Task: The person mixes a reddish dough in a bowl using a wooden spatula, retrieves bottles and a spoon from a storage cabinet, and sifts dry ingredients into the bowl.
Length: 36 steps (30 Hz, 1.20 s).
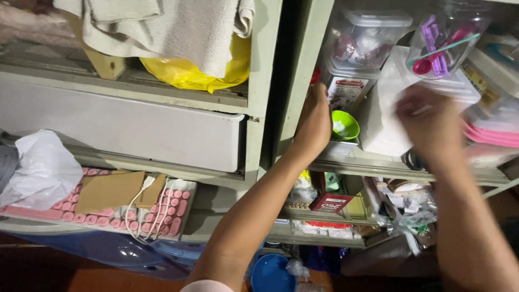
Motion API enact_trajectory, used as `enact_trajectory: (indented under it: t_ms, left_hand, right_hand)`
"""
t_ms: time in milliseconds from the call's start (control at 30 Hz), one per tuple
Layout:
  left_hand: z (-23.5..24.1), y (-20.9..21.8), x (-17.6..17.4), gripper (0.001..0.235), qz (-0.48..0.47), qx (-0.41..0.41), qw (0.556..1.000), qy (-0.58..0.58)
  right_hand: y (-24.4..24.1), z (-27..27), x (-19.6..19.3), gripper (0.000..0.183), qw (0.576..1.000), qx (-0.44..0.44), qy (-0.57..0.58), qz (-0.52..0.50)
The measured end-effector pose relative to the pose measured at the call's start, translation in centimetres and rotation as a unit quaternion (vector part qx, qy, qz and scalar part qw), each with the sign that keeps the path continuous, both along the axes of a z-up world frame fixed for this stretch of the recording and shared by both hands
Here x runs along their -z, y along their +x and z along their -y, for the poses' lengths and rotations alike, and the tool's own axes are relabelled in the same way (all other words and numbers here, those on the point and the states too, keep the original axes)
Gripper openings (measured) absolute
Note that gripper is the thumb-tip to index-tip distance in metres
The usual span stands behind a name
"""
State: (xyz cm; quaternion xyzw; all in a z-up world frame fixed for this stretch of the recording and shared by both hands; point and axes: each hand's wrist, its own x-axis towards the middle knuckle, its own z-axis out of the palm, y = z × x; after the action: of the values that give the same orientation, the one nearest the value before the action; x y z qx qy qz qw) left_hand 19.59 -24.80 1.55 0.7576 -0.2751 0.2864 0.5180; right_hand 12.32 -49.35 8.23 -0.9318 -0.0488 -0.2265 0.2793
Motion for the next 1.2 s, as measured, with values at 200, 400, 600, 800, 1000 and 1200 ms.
enact_trajectory:
  t_ms: [200,400,600,800,1000,1200]
  left_hand:
    - [1.2,1.3,-0.1,0.035,-0.014,-0.131,0.980,0.148]
    - [1.2,0.5,-1.8,0.038,-0.158,-0.095,0.964,0.191]
    - [0.7,0.8,-2.3,0.023,-0.247,-0.038,0.953,0.172]
    - [1.6,0.9,-0.2,0.053,-0.180,-0.018,0.973,0.145]
    - [-0.6,-4.1,-1.4,0.067,0.061,0.032,0.995,-0.067]
    - [-5.8,-11.5,-8.7,0.076,-0.073,0.155,0.953,-0.251]
  right_hand:
    - [-1.2,0.6,-7.0,0.070,0.943,0.013,-0.032,0.332]
    - [4.7,4.7,-6.5,0.140,0.962,-0.106,0.169,0.185]
    - [0.7,-2.0,-9.7,0.105,0.959,-0.168,0.063,0.220]
    - [-2.1,-5.0,-9.3,0.081,0.953,-0.226,0.165,0.116]
    - [-7.1,-11.0,-8.8,0.086,0.964,-0.174,0.182,0.081]
    - [-10.3,-13.2,-4.3,0.106,0.955,-0.157,0.247,0.050]
